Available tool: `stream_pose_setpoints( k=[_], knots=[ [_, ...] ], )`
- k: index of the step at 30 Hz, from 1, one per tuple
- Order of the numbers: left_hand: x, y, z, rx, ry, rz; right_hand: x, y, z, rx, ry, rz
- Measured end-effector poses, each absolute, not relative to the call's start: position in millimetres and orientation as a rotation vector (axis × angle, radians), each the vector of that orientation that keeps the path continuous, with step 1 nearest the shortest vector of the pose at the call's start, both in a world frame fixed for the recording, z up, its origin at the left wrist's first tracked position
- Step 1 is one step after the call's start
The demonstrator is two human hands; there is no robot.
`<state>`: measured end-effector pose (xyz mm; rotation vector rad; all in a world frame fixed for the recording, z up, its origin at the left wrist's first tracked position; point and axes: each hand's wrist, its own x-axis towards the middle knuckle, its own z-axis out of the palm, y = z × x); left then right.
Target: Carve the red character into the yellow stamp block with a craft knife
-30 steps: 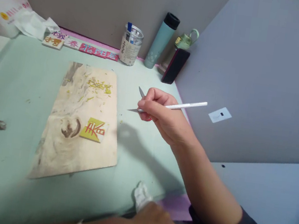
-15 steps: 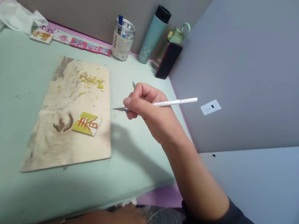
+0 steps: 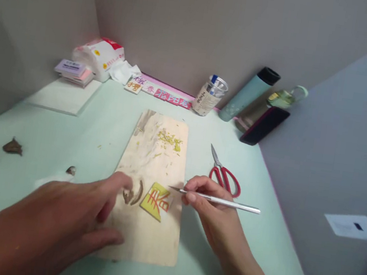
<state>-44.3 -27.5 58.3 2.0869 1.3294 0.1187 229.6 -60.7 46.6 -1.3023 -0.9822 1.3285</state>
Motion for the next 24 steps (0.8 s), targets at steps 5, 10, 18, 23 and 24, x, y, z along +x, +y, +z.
stream_pose_setpoints(
  k=[5,10,18,23,24],
  knots=[
    [11,-12,65,2.180,1.248,-0.124,227,-59,39,-1.332,-0.956,1.210],
    [39,-21,53,2.221,1.252,-0.162,230,-60,28,-1.386,-0.961,1.113],
    [7,-19,18,2.420,1.035,0.413,227,-69,24,-1.418,-0.970,1.065],
    [-22,-3,8,2.342,0.881,0.448,225,-69,24,-1.463,-1.003,1.099],
    [-23,-1,8,2.310,0.879,0.444,225,-68,24,-1.469,-1.003,1.099]
  ],
)
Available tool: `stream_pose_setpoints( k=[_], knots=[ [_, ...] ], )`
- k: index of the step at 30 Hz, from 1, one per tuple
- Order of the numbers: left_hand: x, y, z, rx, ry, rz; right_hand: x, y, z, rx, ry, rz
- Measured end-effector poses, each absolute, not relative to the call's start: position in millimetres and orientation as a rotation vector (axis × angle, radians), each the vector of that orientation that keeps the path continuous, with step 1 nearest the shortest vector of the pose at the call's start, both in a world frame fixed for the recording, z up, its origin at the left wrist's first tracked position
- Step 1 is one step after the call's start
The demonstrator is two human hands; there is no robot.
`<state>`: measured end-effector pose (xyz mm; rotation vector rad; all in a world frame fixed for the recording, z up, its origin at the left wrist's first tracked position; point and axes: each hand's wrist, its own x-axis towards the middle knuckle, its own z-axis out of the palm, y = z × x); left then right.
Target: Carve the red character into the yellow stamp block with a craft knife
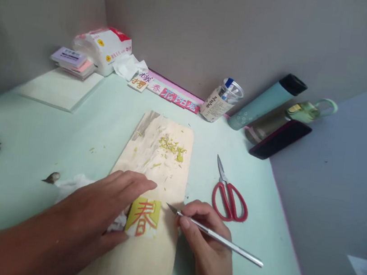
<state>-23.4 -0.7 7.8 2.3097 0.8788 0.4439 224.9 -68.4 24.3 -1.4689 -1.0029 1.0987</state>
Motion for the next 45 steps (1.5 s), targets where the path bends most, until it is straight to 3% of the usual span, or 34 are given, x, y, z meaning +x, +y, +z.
stream_pose_setpoints(
  k=[11,25,45],
  knots=[
    [-17,-2,18,2.101,0.931,0.304,213,-76,27,-1.377,-1.084,1.144],
    [-8,-9,10,2.465,0.950,0.516,188,-78,21,-1.326,-1.210,0.967],
    [-9,-12,8,2.475,0.998,0.603,186,-83,14,-1.324,-1.302,0.918]
  ],
)
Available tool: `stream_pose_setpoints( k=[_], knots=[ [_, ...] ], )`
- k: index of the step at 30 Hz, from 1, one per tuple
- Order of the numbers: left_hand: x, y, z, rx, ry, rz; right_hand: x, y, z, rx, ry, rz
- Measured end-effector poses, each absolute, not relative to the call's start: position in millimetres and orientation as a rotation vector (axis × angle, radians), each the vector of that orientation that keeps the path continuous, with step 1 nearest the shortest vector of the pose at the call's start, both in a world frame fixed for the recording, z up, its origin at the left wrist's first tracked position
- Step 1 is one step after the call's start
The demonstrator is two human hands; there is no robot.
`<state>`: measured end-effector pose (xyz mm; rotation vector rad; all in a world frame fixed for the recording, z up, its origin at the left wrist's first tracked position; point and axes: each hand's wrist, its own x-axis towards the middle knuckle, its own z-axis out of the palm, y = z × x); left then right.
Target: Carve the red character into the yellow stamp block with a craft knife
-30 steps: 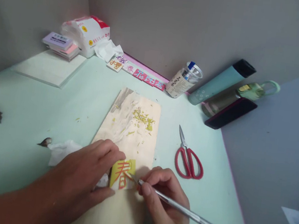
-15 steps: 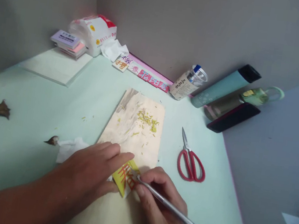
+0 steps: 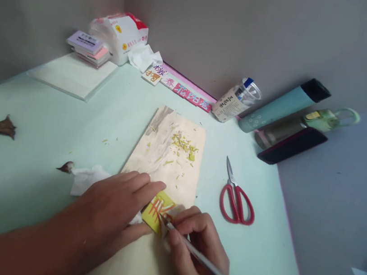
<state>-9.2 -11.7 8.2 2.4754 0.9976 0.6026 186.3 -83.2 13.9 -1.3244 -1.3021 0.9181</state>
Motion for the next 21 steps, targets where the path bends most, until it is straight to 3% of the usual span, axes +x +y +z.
stream_pose_setpoints(
  k=[21],
  knots=[
    [-5,-9,14,2.428,0.989,0.561,196,-71,47,-1.490,-1.673,0.979]
  ],
)
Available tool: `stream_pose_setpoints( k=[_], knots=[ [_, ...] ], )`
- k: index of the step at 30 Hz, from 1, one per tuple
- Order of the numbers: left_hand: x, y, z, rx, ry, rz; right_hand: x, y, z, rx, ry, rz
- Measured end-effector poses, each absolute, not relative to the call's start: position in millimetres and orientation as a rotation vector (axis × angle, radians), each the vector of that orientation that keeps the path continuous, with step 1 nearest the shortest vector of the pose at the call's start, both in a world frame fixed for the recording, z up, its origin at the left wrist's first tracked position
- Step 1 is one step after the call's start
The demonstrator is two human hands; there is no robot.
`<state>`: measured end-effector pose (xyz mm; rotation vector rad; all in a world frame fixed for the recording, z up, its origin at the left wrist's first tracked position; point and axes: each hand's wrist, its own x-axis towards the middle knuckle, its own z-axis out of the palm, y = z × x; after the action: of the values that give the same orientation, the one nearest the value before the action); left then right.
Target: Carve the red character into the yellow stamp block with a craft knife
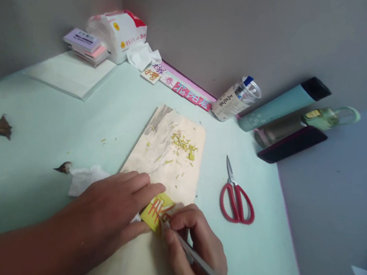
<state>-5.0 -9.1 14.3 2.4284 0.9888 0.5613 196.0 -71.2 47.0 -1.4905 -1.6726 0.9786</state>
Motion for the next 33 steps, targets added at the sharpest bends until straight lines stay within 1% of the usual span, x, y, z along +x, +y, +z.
stream_pose_setpoints(
  k=[4,10,20,23,28,33],
  knots=[
    [-9,-10,9,2.436,0.975,0.622,196,-70,47,-1.479,-1.663,0.983],
    [-15,-11,4,2.427,0.962,0.526,196,-72,35,-1.421,-1.591,0.921],
    [-11,-13,10,2.492,0.970,0.566,196,-74,42,-1.471,-1.619,1.005],
    [-10,-12,12,2.520,0.965,0.596,193,-76,36,-1.467,-1.593,1.006],
    [-11,-10,10,2.498,0.950,0.550,188,-79,25,-1.436,-1.439,0.935],
    [-13,-12,5,2.495,0.966,0.532,190,-78,35,-1.466,-1.491,1.028]
  ],
)
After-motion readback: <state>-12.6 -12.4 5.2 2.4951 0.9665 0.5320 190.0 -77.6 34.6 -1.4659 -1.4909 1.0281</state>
